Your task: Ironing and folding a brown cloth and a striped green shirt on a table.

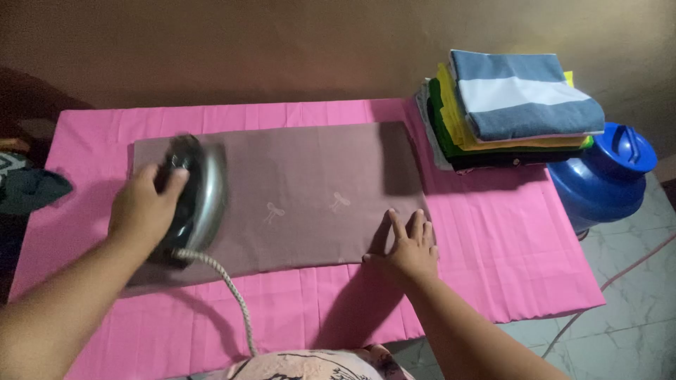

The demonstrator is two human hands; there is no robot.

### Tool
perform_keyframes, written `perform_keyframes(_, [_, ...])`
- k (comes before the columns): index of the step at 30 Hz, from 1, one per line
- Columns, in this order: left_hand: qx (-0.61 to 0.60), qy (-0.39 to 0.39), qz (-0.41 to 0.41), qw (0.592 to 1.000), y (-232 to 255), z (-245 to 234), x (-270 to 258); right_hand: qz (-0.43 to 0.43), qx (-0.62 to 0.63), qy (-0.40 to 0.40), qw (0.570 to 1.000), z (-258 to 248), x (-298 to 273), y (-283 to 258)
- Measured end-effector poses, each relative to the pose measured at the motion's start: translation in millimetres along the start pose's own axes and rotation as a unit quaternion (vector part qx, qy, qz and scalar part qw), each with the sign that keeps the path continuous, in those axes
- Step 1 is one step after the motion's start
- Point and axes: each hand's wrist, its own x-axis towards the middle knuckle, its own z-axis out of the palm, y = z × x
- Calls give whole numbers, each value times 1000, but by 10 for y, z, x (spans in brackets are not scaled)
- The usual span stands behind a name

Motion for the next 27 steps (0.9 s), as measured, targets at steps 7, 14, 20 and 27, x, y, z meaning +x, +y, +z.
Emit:
perform_keyframes(7, [77,-227,-61,969,736,-314,-593,1,16,61,998,21,131,128])
perform_keyframes(14, [114,-310,138,934,1543,26,-524,131,92,90,983,-344,137,294])
perform_keyframes(20, [174,-308,154,923,1340,-81,-363,96,172,49,979,-210,529,753])
perform_keyframes(27, [271,-246,73,928,433,-185,-215,84,324,-53,941,-318,653,934])
